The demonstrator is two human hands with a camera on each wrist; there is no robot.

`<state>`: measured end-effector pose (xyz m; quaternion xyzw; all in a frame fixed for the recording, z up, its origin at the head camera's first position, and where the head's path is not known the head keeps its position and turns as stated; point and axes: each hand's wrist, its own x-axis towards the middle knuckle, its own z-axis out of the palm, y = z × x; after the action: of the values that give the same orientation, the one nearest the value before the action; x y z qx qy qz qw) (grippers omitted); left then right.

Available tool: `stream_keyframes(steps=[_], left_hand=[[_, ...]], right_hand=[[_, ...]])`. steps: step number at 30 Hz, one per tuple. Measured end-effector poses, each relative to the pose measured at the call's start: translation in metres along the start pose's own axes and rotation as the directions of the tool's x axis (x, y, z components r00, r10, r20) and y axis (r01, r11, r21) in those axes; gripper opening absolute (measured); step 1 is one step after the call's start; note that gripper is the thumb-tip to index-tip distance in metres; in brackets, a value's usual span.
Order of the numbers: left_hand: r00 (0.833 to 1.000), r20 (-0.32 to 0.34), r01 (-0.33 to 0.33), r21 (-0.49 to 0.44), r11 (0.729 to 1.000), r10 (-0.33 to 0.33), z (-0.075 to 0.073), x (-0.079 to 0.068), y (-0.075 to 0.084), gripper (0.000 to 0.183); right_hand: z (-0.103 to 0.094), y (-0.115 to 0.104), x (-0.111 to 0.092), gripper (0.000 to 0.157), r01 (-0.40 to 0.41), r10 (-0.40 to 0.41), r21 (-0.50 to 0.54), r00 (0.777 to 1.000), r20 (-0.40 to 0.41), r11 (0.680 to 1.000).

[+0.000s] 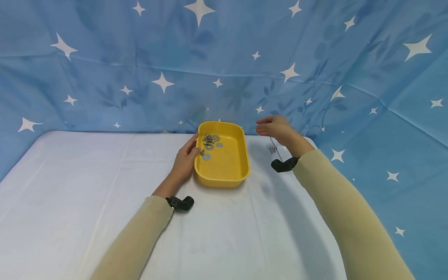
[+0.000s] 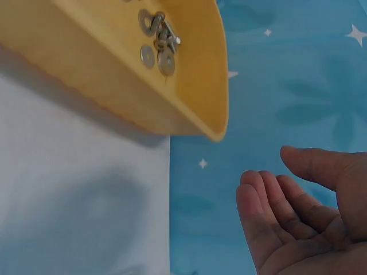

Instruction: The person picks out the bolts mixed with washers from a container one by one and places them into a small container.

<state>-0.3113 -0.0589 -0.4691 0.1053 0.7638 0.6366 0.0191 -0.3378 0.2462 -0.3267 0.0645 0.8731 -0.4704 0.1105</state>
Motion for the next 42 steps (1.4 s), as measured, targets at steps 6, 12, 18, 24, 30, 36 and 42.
stream_keyframes(steps=[6, 12, 18, 24, 30, 36, 42], left_hand=[[1.000, 0.002, -0.010, -0.003, 1.000, 0.010, -0.002, 0.000, -0.001, 0.057], [1.000, 0.003, -0.004, -0.002, 1.000, 0.004, -0.001, 0.000, -0.002, 0.057], [1.000, 0.008, -0.007, 0.000, 1.000, 0.007, 0.001, 0.000, -0.001, 0.057], [1.000, 0.000, -0.010, 0.006, 1.000, 0.010, 0.001, -0.001, 0.002, 0.057], [1.000, 0.003, -0.025, 0.003, 1.000, 0.025, 0.000, 0.000, 0.002, 0.057], [1.000, 0.005, -0.026, 0.012, 1.000, 0.026, 0.001, 0.001, 0.000, 0.058], [1.000, 0.005, -0.022, 0.012, 1.000, 0.022, 0.001, 0.001, 0.001, 0.058]], right_hand=[[0.024, -0.011, 0.005, 0.052, 0.004, -0.015, 0.122, 0.996, 0.090, 0.992], [0.054, -0.013, 0.008, 0.048, -0.055, 0.031, 0.173, 0.990, 0.137, 0.983], [0.079, -0.007, 0.011, 0.050, -0.071, 0.020, 0.264, 0.982, 0.190, 0.962], [0.098, -0.008, 0.011, 0.046, -0.052, -0.012, 0.296, 0.977, 0.211, 0.954], [0.118, -0.008, 0.013, 0.042, -0.072, 0.007, 0.277, 0.974, 0.227, 0.958], [0.138, -0.010, 0.011, 0.037, -0.074, 0.002, 0.293, 0.971, 0.237, 0.953], [0.151, -0.007, 0.010, 0.034, -0.118, 0.033, 0.316, 0.964, 0.264, 0.941]])
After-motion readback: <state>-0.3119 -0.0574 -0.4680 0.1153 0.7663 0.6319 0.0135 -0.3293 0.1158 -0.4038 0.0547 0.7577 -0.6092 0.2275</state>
